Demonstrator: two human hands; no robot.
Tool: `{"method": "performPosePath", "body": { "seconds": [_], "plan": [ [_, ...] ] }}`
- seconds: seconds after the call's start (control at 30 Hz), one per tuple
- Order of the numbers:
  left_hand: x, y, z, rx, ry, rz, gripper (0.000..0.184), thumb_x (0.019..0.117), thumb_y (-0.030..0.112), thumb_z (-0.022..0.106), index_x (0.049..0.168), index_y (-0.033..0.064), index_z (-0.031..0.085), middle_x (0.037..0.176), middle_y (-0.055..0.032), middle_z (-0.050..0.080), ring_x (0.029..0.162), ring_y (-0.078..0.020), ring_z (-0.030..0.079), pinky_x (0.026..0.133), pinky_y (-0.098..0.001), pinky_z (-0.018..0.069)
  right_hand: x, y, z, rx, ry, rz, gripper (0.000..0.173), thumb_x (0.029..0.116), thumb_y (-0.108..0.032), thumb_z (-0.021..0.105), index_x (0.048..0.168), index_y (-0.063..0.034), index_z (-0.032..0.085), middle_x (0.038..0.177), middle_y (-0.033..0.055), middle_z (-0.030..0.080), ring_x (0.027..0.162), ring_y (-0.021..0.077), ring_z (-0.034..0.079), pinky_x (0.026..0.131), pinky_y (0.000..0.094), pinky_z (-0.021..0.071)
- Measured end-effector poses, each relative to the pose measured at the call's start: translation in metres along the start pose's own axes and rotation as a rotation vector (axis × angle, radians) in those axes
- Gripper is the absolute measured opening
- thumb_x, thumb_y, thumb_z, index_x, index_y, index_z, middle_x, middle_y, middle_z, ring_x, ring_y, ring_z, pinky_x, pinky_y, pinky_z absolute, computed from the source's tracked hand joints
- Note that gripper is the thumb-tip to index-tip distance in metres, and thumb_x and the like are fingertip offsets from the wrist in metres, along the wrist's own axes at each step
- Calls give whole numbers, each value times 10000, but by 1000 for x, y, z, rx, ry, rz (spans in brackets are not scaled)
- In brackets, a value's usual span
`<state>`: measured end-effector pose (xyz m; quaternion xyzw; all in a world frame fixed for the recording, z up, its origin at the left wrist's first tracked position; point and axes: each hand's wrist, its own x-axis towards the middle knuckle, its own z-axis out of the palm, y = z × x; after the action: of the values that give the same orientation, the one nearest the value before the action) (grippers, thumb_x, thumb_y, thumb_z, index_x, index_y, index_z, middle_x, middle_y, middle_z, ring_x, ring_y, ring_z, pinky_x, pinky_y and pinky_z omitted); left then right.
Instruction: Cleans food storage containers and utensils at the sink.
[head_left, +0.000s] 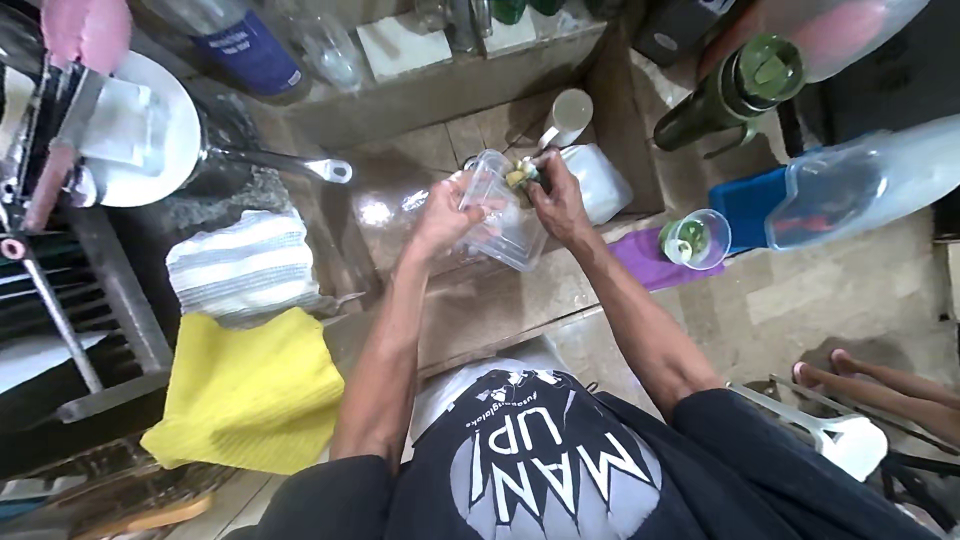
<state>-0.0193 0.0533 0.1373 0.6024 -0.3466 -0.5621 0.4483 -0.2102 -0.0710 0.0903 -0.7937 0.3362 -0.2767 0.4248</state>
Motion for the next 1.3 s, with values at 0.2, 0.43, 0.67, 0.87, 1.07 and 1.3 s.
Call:
{"method": "performPosePath", "body": {
  "seconds": [0.2, 0.43, 0.67, 0.87, 1.07, 1.3],
  "plan": [
    [0, -11, 10, -455, 187, 25, 520, 974, -27, 579, 1461, 44, 413, 1199, -182, 678, 926, -299, 731, 802, -459, 639, -27, -4, 24, -17, 257, 283, 262, 993, -149, 630, 1194, 12, 580, 1058, 152, 689, 962, 227, 695, 875, 421, 583],
    [-10, -7, 35, 504, 15, -72, 403, 1006, 134, 566, 1382, -9, 550, 1152, -191, 696, 984, -283, 710, 894, -483, 578, -30, -8, 25, 33, 216, 84, 248, 997, -34, 577, 1225, 62, 591, 1140, 180, 697, 1027, 220, 703, 911, 384, 586],
    [-63, -22, 59, 1109, -16, 203, 531, 910, 190, 665, 1438, 184, 606, 1291, -189, 626, 887, -371, 697, 722, -568, 577, -28, -7, -16, 243, 254, 80, 213, 992, -27, 584, 1182, 65, 561, 1005, 130, 686, 904, 154, 690, 831, 351, 600],
    [-84, -147, 100, 1113, -32, 159, 512, 877, 270, 717, 1382, 218, 651, 1340, -196, 602, 782, -359, 697, 597, -540, 573, -68, 19, -15, 305, 280, 292, 234, 994, -48, 595, 1206, 42, 557, 989, 132, 688, 870, 173, 689, 808, 375, 597],
    [-58, -151, 95, 903, -24, 292, 555, 935, 550, 652, 1345, 177, 684, 1206, -152, 701, 885, -309, 725, 707, -522, 601, -100, 22, -21, 577, 368, 531, 301, 1030, -134, 557, 1309, -23, 537, 1140, 117, 669, 1008, 199, 678, 872, 423, 599],
    [123, -81, 155, -9, 96, -301, 353, 1099, 241, 433, 1269, -4, 620, 1052, -103, 748, 798, -155, 711, 757, -336, 599, -121, 10, -70, 1088, 619, 608, 482, 1063, -525, 371, 1438, -262, 521, 1291, 41, 641, 1095, 220, 655, 853, 458, 592]
  ]
}}
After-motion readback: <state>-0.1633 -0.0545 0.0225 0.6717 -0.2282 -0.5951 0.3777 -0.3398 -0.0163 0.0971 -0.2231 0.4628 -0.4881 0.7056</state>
